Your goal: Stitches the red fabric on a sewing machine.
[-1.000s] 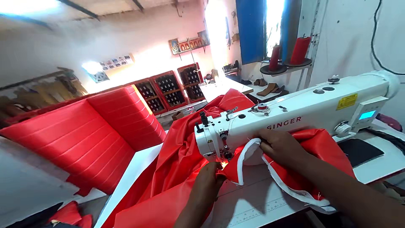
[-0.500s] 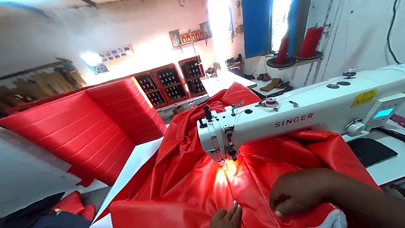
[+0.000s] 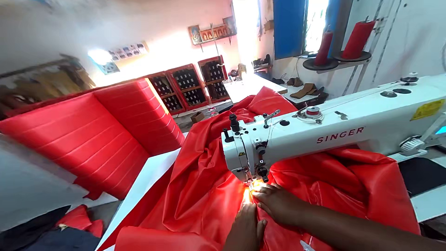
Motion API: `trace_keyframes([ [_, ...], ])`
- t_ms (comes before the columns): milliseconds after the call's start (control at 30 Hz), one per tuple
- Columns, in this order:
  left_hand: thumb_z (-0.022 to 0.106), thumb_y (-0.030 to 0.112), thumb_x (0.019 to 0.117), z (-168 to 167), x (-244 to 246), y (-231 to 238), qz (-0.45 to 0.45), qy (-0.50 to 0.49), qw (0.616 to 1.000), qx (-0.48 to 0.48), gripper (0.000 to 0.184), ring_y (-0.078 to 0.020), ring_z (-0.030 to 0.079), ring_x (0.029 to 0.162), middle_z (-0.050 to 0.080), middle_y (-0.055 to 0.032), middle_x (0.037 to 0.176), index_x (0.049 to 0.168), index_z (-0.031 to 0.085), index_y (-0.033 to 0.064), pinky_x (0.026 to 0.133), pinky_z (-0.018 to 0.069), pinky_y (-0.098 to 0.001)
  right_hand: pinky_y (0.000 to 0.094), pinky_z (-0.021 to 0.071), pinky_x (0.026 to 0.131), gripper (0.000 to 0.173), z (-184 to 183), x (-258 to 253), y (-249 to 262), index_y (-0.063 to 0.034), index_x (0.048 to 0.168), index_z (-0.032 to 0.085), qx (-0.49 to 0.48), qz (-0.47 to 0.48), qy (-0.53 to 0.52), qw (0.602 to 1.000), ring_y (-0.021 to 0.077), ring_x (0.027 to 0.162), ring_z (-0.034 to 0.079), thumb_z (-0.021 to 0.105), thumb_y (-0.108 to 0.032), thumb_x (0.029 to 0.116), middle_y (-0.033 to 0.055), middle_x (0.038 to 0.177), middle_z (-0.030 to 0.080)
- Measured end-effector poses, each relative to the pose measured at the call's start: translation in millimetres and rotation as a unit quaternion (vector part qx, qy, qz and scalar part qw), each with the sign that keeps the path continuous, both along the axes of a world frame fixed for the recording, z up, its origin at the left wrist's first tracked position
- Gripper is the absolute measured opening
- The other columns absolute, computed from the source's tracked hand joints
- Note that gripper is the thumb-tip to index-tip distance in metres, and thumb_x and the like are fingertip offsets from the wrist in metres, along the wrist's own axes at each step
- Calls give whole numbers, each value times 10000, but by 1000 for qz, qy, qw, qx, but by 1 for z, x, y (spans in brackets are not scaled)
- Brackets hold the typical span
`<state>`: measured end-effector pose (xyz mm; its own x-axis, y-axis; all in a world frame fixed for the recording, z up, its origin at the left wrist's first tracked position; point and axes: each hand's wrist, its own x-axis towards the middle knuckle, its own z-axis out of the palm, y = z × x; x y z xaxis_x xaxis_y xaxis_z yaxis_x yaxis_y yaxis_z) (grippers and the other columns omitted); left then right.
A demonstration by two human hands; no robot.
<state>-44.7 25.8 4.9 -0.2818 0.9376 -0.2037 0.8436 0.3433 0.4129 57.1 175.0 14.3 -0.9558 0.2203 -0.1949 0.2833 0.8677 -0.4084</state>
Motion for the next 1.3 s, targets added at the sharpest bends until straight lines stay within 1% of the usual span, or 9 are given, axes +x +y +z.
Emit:
trace_keyframes([
  [100,351,396,1081,-45,-7,-29,-49,103,983,141,581,-390,456,1443,512,-178,1534,1461,540,-2,1173,354,-570,602,198,1209,505,-5,4,5,-113,1542,429,-11,14,-12,1000,289,1524,298,325,-361,1114,97,1606,406],
  [267,393,437,1068,-39,-19,-33,-74,73,987,125,525,-405,414,1466,479,-154,1567,1493,554,173,1172,330,-607,622,115,1220,568,-10,20,30,-165,1564,413,-65,57,-8,996,266,1544,248,386,-466,1083,72,1638,358],
  [433,429,461,1054,-35,-25,-32,-81,45,990,109,510,-423,382,1480,482,-147,1566,1457,596,198,1167,320,-627,627,84,1212,579,-29,27,37,-246,1590,366,-37,92,25,995,265,1566,178,294,-522,1085,13,1661,323],
  [767,308,537,1061,-45,-42,-15,-72,92,984,134,553,-415,418,1460,525,-127,1533,1433,614,265,1140,346,-640,623,138,1191,543,-39,9,60,-283,1529,472,-15,104,75,992,229,1513,313,294,-523,1076,-25,1570,472],
  [933,227,601,1053,-44,-56,2,-61,109,985,116,611,-383,395,1481,508,-95,1554,1443,598,312,1160,332,-609,584,180,1198,533,-31,-5,76,-205,1433,581,-4,93,56,994,257,1399,462,358,-517,1062,64,1399,615],
  [1033,238,616,1043,-36,-60,11,-45,86,993,64,604,-343,309,1530,444,-49,1604,1470,564,339,1205,261,-582,546,286,1131,532,-24,-12,82,-86,1268,681,-19,80,47,996,310,1251,545,419,-494,1052,164,1205,663],
  [1100,259,615,1040,-36,-60,12,-40,83,994,61,591,-346,301,1533,440,-50,1606,1469,563,345,1208,252,-586,542,324,1101,534,-24,-13,84,-86,1250,691,-14,83,46,995,314,1229,556,411,-496,1052,169,1184,665],
  [1233,444,428,1043,-47,-56,7,-76,97,968,220,426,-358,532,1379,661,-57,1383,1255,735,200,1101,404,-632,547,335,1101,477,-39,-8,84,-139,1262,685,48,141,120,981,287,1193,588,356,-433,1080,115,1144,692],
  [1300,475,311,1055,-50,-55,0,-111,62,952,279,365,-287,629,1283,730,-32,1263,1156,773,126,1096,452,-563,561,343,1120,483,-52,-3,85,-179,1294,683,74,202,212,953,250,1222,614,327,-433,1089,62,1224,707],
])
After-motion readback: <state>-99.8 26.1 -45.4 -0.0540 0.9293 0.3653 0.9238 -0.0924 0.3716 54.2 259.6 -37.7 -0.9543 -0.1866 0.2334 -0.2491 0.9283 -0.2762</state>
